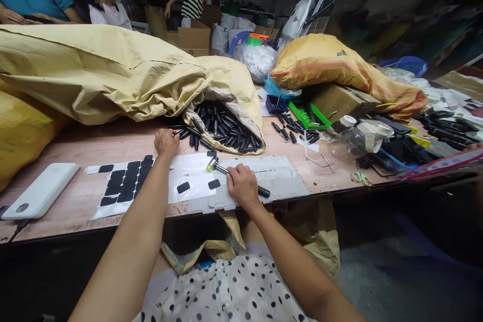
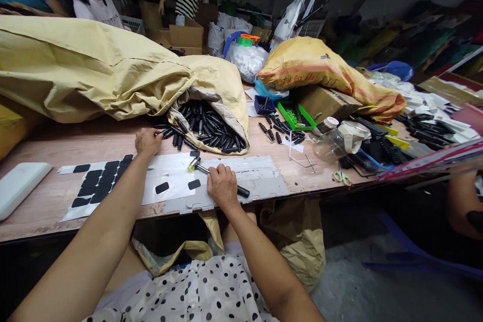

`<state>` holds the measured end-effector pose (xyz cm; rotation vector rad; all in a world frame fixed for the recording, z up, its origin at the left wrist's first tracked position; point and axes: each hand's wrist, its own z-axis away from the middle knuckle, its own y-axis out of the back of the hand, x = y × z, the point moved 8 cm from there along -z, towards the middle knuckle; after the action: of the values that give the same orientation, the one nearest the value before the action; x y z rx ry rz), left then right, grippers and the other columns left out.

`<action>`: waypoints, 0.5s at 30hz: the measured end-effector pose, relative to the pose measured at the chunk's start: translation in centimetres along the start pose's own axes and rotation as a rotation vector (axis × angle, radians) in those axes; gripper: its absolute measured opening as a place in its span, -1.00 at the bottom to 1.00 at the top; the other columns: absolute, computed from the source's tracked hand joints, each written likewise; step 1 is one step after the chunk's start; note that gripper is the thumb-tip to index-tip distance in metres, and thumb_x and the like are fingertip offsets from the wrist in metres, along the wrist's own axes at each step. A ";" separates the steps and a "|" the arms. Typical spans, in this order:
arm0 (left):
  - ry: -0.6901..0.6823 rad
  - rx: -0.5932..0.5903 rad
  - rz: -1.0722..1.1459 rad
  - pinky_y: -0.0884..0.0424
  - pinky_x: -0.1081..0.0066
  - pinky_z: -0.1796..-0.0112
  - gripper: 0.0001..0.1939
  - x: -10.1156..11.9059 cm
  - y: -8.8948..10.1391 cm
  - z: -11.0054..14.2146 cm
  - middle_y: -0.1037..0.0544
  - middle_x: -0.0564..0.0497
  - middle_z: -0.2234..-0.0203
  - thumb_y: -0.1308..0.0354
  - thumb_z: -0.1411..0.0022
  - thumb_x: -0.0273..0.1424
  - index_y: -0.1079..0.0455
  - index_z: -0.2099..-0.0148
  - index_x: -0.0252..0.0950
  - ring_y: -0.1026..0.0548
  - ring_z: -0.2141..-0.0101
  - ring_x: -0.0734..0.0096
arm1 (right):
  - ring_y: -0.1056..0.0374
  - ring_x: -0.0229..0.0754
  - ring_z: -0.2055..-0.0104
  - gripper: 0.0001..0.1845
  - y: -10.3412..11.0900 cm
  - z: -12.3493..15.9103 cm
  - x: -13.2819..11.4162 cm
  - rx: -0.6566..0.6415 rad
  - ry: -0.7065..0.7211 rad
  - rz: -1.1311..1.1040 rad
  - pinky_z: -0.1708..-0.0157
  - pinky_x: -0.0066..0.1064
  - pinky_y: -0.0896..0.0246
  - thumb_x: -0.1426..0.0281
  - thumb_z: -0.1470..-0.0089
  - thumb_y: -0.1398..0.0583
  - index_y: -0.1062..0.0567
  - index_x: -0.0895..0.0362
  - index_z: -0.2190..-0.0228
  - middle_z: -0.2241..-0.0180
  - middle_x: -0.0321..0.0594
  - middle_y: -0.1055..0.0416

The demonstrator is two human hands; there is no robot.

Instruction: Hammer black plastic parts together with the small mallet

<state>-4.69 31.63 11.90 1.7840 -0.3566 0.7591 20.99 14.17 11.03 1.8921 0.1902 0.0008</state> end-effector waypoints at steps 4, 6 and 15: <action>0.042 0.031 -0.017 -0.31 -0.13 -0.11 -0.93 -1.3 1.9 1.1 -0.52 -0.28 0.11 -0.15 -0.21 -0.45 -0.46 0.27 -0.23 -0.36 -0.09 -0.26 | -0.21 -0.05 0.17 -0.79 0.0 -0.1 0.0 -0.019 -0.010 -0.005 0.21 -0.30 -0.04 0.36 -0.29 -0.14 -0.58 0.03 0.16 0.22 -0.12 -0.40; 0.028 0.064 -0.014 -0.34 -0.08 -0.08 -0.90 -1.6 3.3 2.7 -0.53 -0.24 0.13 -0.12 -0.26 -0.41 -0.47 0.22 -0.23 -0.38 -0.05 -0.20 | -0.21 -0.05 0.17 -0.79 0.1 -0.1 0.0 -0.025 -0.013 -0.010 0.21 -0.29 -0.03 0.36 -0.29 -0.13 -0.58 0.03 0.15 0.22 -0.12 -0.40; -0.359 -0.245 0.115 -0.40 0.15 0.04 -0.79 -0.1 2.0 13.8 -0.60 -0.03 0.24 -0.10 -0.29 -0.30 -0.55 0.16 -0.16 -0.46 0.14 0.12 | -0.20 -0.04 0.17 -0.78 0.1 -0.3 0.1 -0.028 -0.017 -0.008 0.22 -0.30 -0.02 0.36 -0.30 -0.13 -0.58 0.03 0.15 0.23 -0.12 -0.39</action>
<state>-1.56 18.13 10.84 1.6722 -0.7634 0.4477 21.11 14.41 11.17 1.8624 0.1855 -0.0185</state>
